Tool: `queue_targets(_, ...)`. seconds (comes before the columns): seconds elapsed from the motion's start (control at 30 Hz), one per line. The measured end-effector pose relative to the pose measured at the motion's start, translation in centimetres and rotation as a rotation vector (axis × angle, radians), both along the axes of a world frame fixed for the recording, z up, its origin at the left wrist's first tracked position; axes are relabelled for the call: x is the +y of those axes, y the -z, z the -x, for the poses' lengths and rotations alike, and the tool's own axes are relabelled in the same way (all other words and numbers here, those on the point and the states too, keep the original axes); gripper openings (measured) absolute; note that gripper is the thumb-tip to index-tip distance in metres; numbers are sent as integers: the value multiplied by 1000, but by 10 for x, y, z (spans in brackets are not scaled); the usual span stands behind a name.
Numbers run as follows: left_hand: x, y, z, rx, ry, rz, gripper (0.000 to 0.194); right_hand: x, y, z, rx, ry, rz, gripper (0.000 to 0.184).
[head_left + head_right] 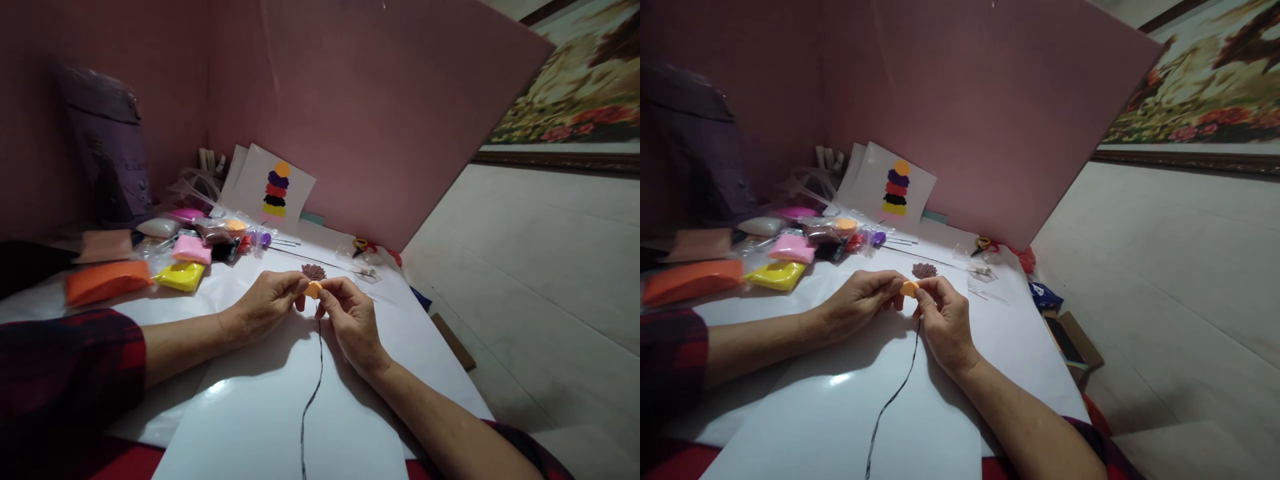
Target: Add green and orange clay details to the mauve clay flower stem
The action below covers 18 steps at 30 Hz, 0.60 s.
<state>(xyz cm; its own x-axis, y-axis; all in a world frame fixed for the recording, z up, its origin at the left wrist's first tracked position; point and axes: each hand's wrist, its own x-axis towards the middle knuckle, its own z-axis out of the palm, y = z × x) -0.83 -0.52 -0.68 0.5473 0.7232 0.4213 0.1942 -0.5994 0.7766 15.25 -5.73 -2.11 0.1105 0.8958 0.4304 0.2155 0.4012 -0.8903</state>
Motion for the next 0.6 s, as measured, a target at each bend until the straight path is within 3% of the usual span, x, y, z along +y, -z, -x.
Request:
queue_targets(0.27,1,-1,-2,-11,12,28,19,1,2,-1,8,-14,14,9)
queue_targets(0.6,1,3,-1,89,-61,-50,21,1,3,-2,24,-71,-13,8)
